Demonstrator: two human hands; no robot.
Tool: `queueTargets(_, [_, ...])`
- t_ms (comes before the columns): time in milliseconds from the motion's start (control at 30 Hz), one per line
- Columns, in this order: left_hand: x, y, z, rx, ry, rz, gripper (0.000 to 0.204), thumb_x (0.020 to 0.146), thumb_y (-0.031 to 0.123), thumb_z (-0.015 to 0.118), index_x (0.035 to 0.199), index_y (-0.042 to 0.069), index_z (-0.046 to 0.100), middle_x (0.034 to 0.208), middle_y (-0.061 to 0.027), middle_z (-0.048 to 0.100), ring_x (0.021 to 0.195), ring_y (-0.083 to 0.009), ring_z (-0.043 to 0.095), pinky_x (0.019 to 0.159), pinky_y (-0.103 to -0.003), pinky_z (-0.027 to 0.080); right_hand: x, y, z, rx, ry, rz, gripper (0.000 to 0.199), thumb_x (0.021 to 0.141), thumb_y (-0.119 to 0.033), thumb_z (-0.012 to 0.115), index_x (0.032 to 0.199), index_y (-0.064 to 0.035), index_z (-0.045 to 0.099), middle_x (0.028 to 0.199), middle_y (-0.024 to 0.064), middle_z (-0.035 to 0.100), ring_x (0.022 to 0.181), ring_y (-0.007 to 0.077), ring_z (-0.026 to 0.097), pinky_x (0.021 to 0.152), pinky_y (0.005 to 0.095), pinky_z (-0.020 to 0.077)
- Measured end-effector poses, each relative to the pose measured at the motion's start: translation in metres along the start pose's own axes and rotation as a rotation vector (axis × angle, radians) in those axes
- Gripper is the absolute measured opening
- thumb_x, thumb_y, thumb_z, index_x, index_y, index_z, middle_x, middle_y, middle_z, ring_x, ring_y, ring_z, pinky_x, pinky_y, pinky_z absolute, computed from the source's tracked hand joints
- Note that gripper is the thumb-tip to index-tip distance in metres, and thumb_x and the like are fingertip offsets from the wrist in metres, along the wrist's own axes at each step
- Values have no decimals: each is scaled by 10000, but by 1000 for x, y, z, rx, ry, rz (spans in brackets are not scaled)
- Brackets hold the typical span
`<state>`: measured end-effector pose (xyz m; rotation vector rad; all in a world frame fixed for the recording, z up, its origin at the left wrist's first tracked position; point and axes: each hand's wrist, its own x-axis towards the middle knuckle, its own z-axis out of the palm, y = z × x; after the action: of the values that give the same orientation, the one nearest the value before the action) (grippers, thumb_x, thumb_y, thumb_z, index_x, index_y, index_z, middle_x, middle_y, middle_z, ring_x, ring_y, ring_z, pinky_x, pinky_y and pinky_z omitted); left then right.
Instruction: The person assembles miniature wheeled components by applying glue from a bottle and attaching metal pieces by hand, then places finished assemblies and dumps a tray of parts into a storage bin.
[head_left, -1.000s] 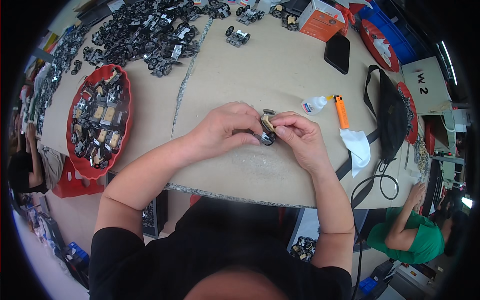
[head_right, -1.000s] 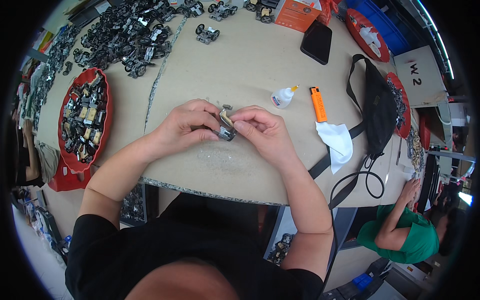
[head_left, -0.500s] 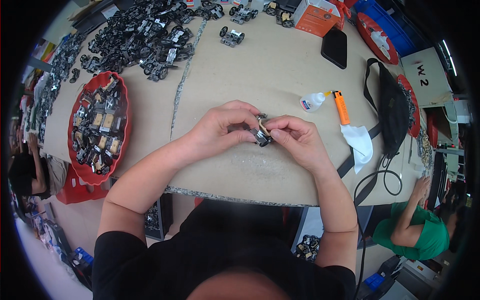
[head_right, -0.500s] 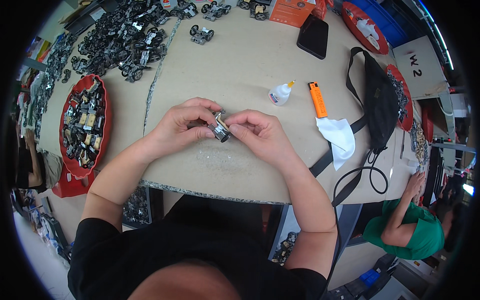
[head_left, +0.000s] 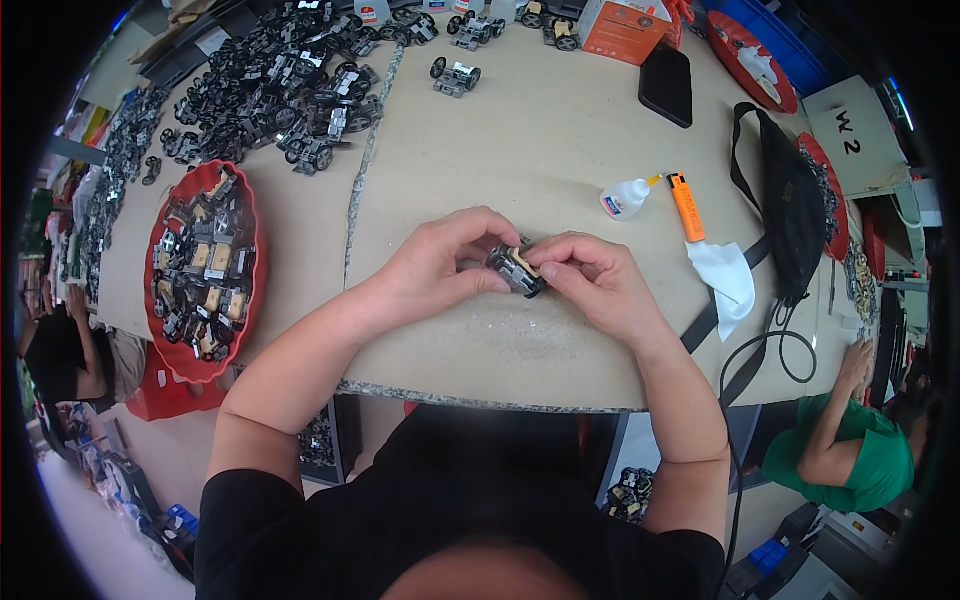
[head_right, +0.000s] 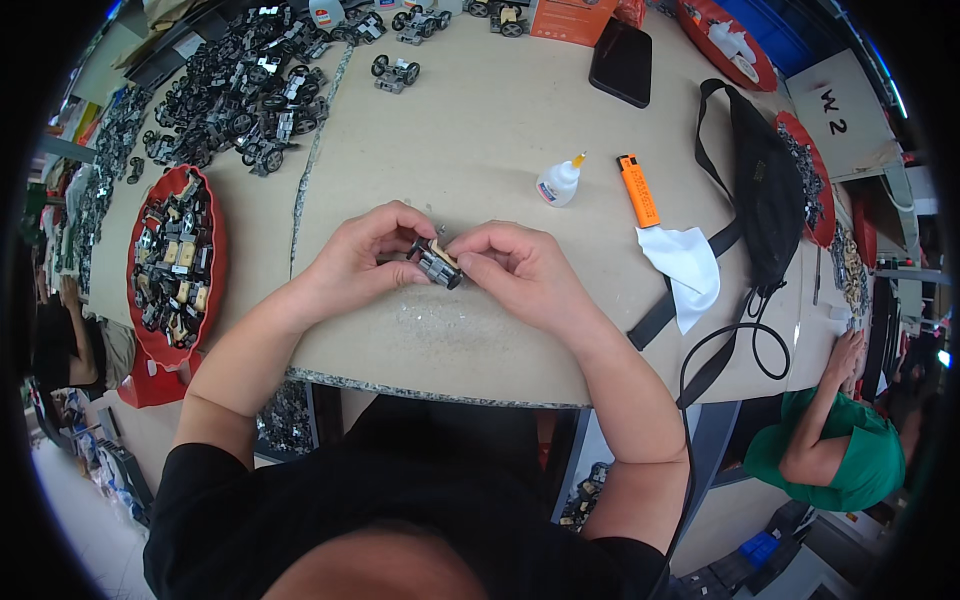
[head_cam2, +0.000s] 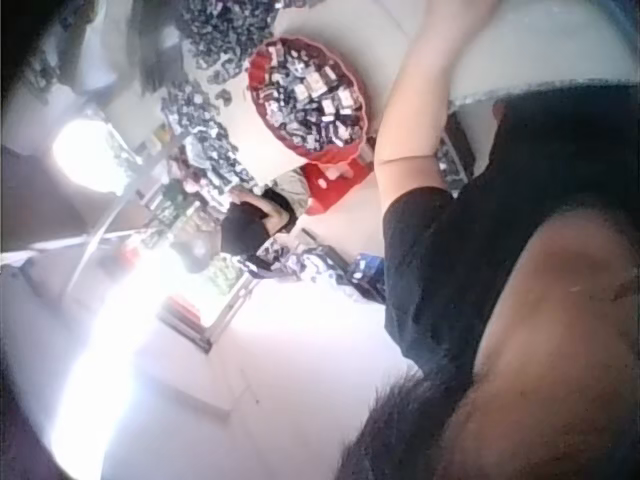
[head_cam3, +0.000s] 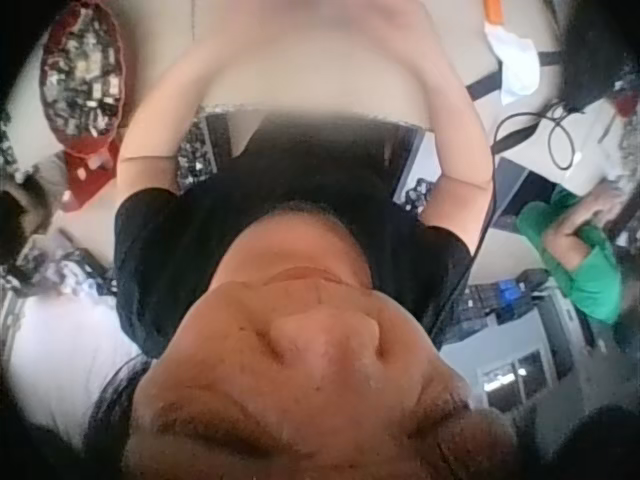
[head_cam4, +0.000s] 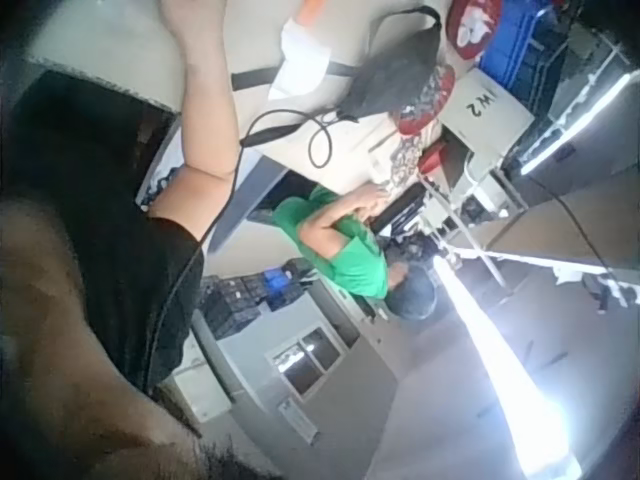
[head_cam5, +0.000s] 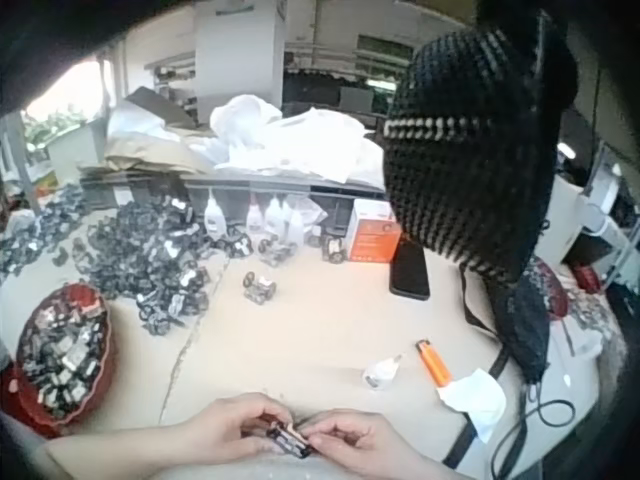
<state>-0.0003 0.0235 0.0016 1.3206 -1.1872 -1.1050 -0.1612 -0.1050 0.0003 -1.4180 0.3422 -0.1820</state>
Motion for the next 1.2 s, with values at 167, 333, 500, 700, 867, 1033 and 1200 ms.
queueTargets(167, [0,0,-2,4,-3,-14,318,722,-41,609,1000,8,464,967,-50,482,912,-131,525,831,-269,439,0,-1,2,16,4,-11,119,820,-6,505,916,31,567,906,51,587,797,65,542,705,194,441])
queueTargets(333, [-1,1,-1,9,-11,-17,329,720,-42,608,997,12,440,970,-54,476,919,-136,521,834,-271,437,0,1,1,0,-13,-17,134,815,11,497,923,28,575,973,97,566,897,136,536,804,258,429])
queueTargets(500, [-1,2,1,22,1,-16,320,719,-60,595,990,10,440,970,-58,476,925,-136,518,836,-275,438,0,-1,4,-22,16,-52,114,814,17,499,902,32,571,919,60,574,818,78,544,711,204,447])
queueTargets(700, [-1,2,1,38,29,-6,373,721,-76,579,1058,3,438,983,-70,479,950,-148,510,843,-284,441,1,3,3,-68,17,-82,115,795,28,497,875,33,579,892,62,572,798,73,542,679,195,440])
queueTargets(867, [0,4,0,138,4,82,410,724,-85,565,1109,-2,449,1008,-90,472,954,-170,513,838,-287,450,1,3,2,-112,24,-96,111,772,18,524,862,14,589,895,60,571,774,73,534,668,196,437])
queueTargets(1033, [-2,4,1,140,2,34,373,727,-83,559,1078,5,467,1013,-97,461,958,-182,517,834,-291,458,1,-4,6,-270,-1,-236,146,708,-3,601,853,-4,585,875,60,568,775,115,540,660,223,447])
queueTargets(1200, [-3,4,2,285,13,53,363,703,-56,595,1038,14,476,975,-96,489,915,-186,535,797,-291,469,-2,-6,14,-530,81,-324,221,635,-11,646,834,-14,548,829,74,563,756,158,547,634,253,456])
